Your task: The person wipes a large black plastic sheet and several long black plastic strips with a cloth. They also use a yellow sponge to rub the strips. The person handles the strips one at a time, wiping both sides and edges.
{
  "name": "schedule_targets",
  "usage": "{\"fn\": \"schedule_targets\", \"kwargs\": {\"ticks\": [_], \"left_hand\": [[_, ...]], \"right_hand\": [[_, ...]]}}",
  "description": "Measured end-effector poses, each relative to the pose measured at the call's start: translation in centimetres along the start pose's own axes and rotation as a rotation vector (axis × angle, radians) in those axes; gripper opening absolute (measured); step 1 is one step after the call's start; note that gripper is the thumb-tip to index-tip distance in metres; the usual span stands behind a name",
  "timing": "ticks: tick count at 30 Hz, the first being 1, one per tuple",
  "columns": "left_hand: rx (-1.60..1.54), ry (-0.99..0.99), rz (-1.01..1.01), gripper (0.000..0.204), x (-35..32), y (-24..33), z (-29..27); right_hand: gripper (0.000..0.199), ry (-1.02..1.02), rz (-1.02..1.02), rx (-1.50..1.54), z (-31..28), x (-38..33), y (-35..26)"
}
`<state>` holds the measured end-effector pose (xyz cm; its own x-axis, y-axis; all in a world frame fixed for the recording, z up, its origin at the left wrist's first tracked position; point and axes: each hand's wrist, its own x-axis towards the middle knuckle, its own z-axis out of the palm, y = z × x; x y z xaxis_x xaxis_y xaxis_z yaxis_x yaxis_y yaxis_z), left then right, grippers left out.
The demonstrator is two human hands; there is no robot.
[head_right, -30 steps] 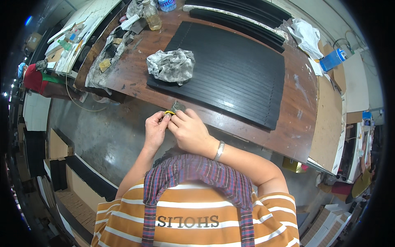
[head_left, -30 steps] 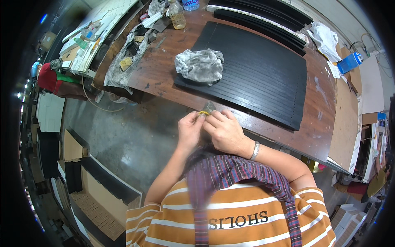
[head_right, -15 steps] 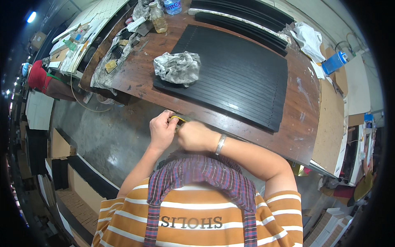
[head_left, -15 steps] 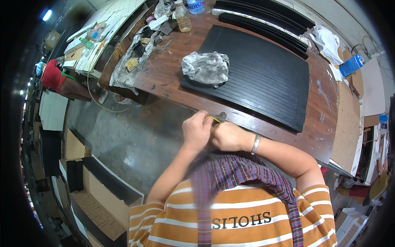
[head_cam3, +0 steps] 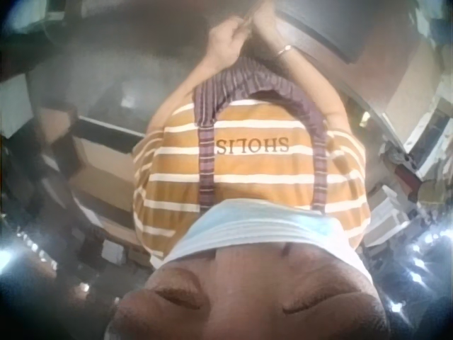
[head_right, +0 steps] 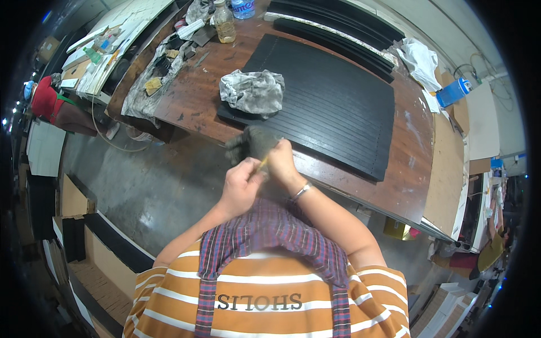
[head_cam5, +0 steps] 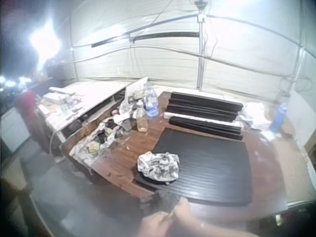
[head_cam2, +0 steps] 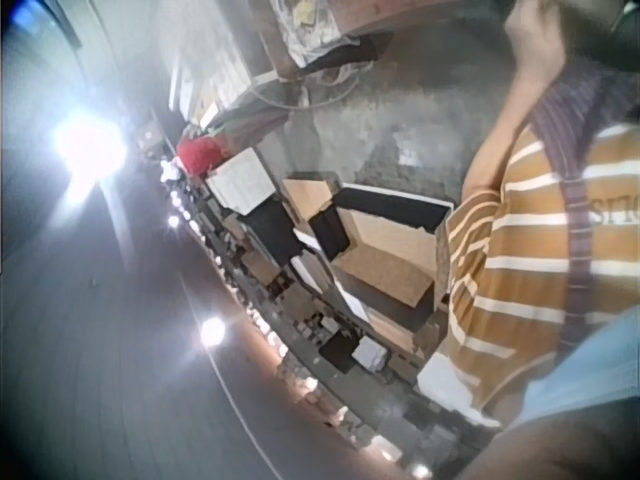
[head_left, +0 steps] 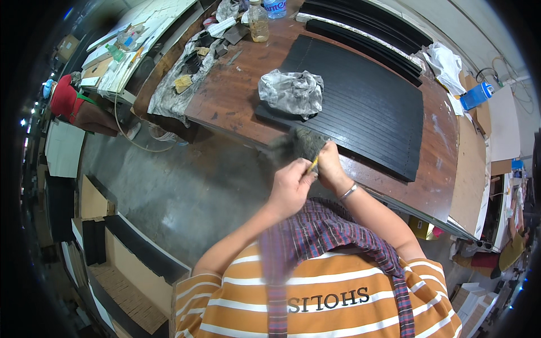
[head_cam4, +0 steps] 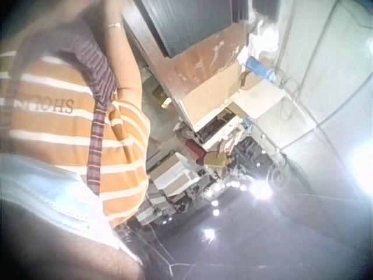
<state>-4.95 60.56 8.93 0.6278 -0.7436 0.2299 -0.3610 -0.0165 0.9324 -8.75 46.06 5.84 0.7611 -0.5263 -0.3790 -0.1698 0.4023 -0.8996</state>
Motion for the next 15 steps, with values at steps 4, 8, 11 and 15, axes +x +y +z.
{"fn": "schedule_targets", "kwargs": {"ticks": [4,8,11,15], "left_hand": [[0.005,-0.151,0.069,0.013,-0.3,-0.6,-1.1],[-0.085,-0.340,0.027,0.013,-0.1,-1.5,-2.0],[-0.162,-0.425,-0.002,0.012,0.3,-1.9,-2.4],[-0.252,-0.531,-0.021,0.011,0.9,-1.9,-2.4]], "right_hand": [[0.037,-0.242,0.078,0.151,1.5,-0.8,-0.2],[0.043,-0.292,0.236,0.389,2.1,-1.9,-2.3],[0.043,-0.203,0.169,0.506,2.4,-2.2,-3.6],[0.042,-0.094,0.076,0.554,2.0,-2.2,-2.3]]}}
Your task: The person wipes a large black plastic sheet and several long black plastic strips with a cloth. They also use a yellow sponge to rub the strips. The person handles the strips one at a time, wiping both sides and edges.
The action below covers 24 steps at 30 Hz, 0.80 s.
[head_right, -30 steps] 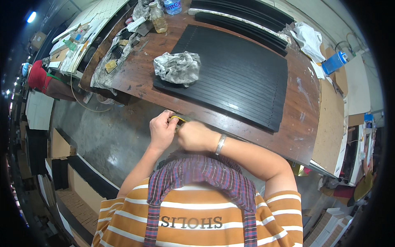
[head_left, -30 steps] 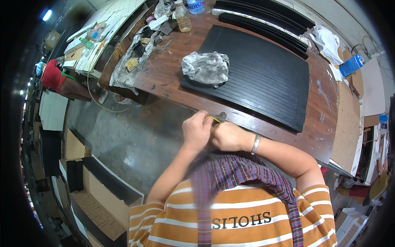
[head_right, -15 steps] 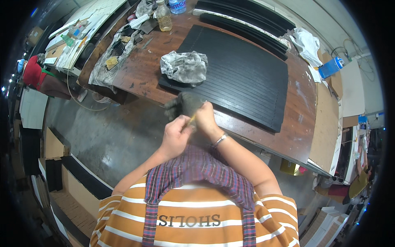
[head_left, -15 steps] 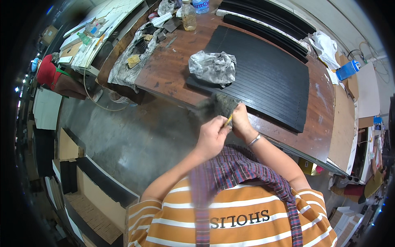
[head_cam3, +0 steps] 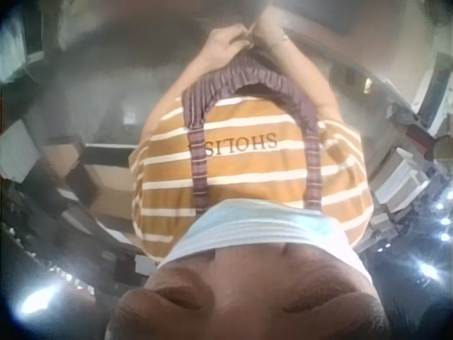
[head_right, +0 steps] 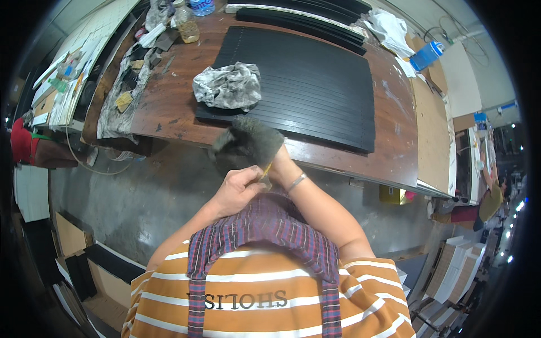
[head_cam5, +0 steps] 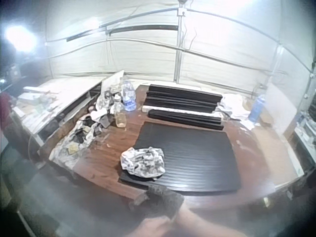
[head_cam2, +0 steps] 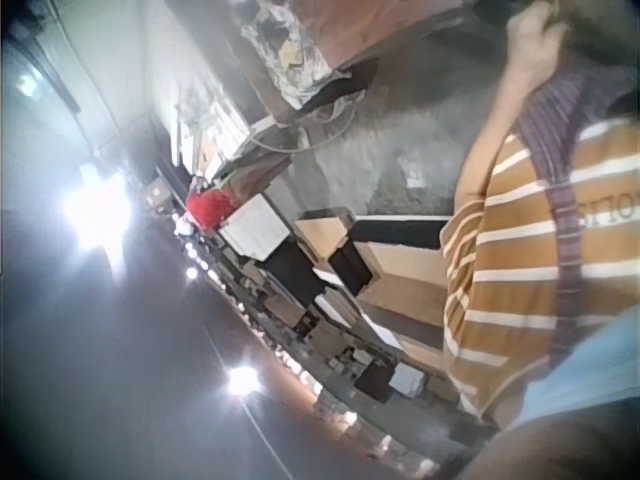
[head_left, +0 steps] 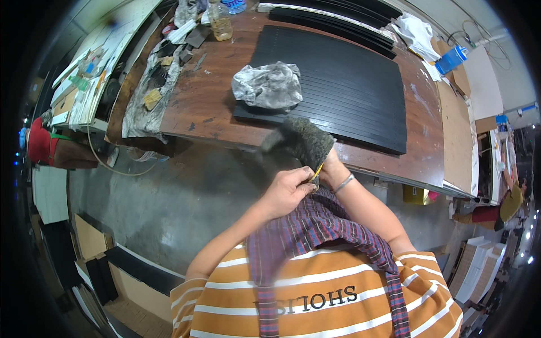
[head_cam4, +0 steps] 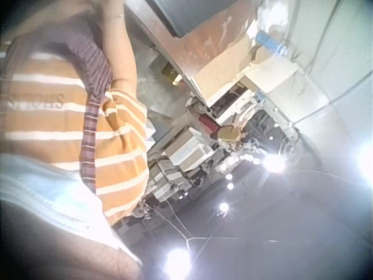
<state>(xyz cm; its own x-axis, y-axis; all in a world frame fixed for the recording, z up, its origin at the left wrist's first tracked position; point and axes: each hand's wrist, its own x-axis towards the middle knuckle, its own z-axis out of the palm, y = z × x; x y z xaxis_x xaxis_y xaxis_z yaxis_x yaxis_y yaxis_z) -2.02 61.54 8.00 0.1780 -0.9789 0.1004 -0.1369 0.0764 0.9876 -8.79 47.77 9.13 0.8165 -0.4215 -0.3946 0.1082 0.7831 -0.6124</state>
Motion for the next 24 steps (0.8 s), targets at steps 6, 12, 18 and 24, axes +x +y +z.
{"fn": "schedule_targets", "kwargs": {"ticks": [6,12,18,24], "left_hand": [[0.163,0.040,0.138,0.009,1.3,0.2,0.5],[0.467,0.359,0.177,0.015,5.0,0.9,1.9],[0.690,0.552,0.251,0.024,10.2,1.7,3.3],[0.669,0.554,0.271,0.014,13.5,1.2,3.9]], "right_hand": [[0.033,-0.153,0.041,-0.389,-4.6,1.7,2.2],[0.025,0.005,-0.659,-1.202,-5.3,3.7,-2.6],[0.028,-0.023,-0.913,-2.010,-8.4,5.2,-7.3],[0.031,-0.172,-0.352,-2.105,-10.5,5.0,-8.3]]}}
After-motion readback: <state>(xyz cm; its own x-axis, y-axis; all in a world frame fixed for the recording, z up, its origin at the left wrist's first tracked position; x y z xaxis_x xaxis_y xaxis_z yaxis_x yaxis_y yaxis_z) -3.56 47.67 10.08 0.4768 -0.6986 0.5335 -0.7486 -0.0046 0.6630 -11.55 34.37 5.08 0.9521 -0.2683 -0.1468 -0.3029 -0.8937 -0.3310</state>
